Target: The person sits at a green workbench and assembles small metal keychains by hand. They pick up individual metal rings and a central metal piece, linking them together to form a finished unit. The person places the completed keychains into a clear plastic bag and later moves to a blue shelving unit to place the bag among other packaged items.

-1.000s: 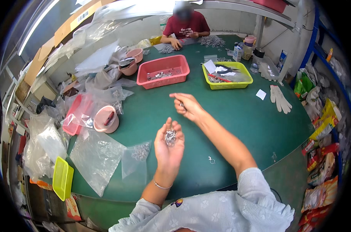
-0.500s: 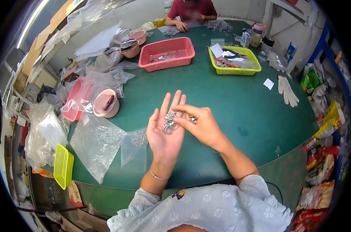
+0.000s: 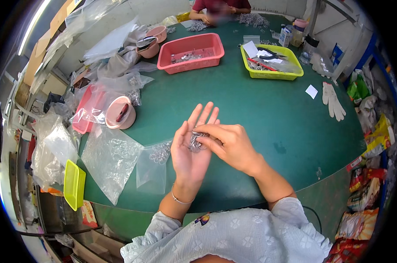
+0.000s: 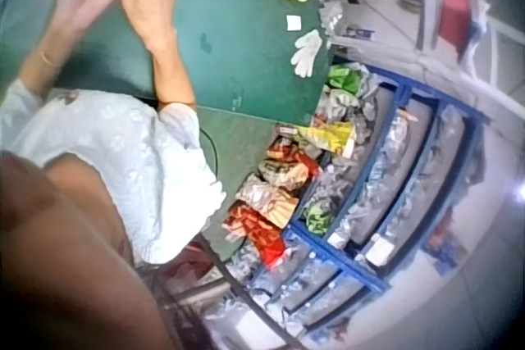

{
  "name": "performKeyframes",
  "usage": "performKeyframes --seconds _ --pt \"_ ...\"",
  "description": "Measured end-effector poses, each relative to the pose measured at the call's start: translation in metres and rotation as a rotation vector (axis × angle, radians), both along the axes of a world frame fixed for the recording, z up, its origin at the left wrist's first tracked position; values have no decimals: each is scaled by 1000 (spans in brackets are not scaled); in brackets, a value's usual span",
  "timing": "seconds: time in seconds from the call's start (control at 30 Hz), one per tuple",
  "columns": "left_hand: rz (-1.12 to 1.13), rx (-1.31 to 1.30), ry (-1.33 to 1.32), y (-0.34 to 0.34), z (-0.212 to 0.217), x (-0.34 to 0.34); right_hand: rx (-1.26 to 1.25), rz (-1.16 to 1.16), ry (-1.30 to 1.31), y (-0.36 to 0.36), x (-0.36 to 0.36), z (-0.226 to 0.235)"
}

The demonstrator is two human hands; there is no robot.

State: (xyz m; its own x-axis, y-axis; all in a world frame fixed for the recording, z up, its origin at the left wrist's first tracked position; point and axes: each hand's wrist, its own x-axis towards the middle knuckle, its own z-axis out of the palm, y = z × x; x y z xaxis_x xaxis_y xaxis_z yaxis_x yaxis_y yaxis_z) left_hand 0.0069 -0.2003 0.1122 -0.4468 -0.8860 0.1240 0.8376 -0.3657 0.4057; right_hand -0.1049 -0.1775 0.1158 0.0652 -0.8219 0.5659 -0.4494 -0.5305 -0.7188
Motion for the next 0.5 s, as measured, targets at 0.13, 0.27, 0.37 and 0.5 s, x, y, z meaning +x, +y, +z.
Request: performKeyframes --seconds 0.13,0.27,0.37,0.5 --pt "-47 71 44 1 -4 -3 67 -56 7 -2 -8 -1" --pt "-68 117 54 1 -4 -5 115 -84 -131 -3 -11 4" --pt "-71 185 80 1 -4 -7 154 -121 -217 -4 -16 8" --pt "-89 250 184 1 -6 -9 201 -73 -452 -9 -18 2"
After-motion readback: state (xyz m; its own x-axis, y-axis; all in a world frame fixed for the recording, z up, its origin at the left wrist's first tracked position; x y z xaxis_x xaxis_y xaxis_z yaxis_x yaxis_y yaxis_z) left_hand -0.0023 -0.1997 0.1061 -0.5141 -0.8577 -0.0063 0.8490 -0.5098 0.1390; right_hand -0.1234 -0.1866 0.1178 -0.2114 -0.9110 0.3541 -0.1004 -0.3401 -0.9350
